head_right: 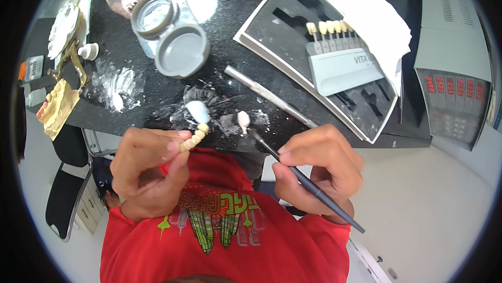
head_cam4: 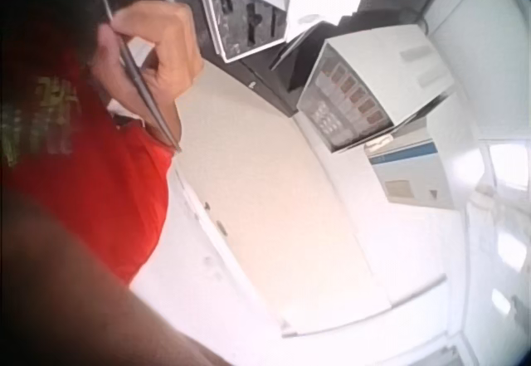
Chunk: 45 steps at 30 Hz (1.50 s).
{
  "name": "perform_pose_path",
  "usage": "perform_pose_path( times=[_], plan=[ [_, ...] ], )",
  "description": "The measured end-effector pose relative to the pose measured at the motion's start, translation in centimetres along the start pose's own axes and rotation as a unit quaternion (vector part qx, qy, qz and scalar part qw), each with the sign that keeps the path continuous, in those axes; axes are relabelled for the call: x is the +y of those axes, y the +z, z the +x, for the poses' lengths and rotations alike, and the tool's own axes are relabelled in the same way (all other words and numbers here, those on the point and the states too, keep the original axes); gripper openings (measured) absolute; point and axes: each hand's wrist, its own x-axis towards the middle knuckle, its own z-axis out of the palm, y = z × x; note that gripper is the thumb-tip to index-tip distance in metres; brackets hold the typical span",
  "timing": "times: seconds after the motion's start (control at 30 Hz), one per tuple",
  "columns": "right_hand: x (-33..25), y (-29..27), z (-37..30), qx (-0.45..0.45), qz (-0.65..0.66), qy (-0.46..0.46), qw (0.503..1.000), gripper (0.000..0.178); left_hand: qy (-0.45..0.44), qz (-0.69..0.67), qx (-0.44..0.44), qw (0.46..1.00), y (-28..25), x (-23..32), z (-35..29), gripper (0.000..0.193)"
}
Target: The person applies layers of porcelain paste to a dental bridge using a small brush, occasionally using a carving tool to shape the material and a paper towel to wipe the brush.
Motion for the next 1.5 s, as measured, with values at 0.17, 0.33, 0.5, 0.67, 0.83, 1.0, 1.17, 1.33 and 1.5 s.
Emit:
perform_pose_path(
  times=[0.17, 0.33, 0.5, 0.67, 0.83, 1.0, 1.17, 1.33, 1.5],
  plan=[
    [0.0, -0.4, 0.5, -0.055, -0.029, -0.001, 0.998, 0.02, -0.017, -0.01, -0.009, 1.0, -0.2, -0.2, 0.1, 0.027],
    [-0.1, -0.1, 0.9, -0.061, -0.041, -0.01, 0.997, 0.021, -0.014, -0.005, -0.006, 1.0, -0.2, -0.2, 0.0, 0.028],
    [0.1, -0.1, 0.7, -0.051, -0.036, -0.017, 0.998, 0.021, -0.008, -0.004, -0.005, 1.0, -0.2, -0.3, 0.0, 0.028],
    [0.2, 0.0, 0.8, -0.052, -0.034, -0.023, 0.998, 0.02, -0.009, -0.001, -0.004, 1.0, -0.3, -0.3, 0.0, 0.028],
    [0.3, -0.3, 0.7, -0.047, -0.029, -0.014, 0.998, 0.021, -0.005, 0.003, -0.004, 1.0, -0.1, -0.3, 0.0, 0.028],
    [0.1, -0.2, 0.8, -0.058, -0.018, -0.011, 0.998, 0.023, -0.005, -0.007, 0.0, 1.0, -0.1, -0.3, 0.0, 0.027],
    [0.2, 0.0, -0.2, -0.014, 0.063, -0.027, 0.998, 0.026, -0.018, -0.015, -0.008, 1.0, -0.4, -0.2, 0.2, 0.026],
    [0.1, 1.0, 0.4, -0.07, 0.078, -0.084, 0.991, 0.034, -0.035, -0.002, -0.059, 0.998, -1.0, 0.2, 0.2, 0.025],
    [0.1, 2.6, 0.5, -0.046, 0.056, -0.115, 0.991, 0.031, -0.04, -0.005, -0.03, 0.999, -0.7, 0.3, 0.1, 0.024]
  ],
)
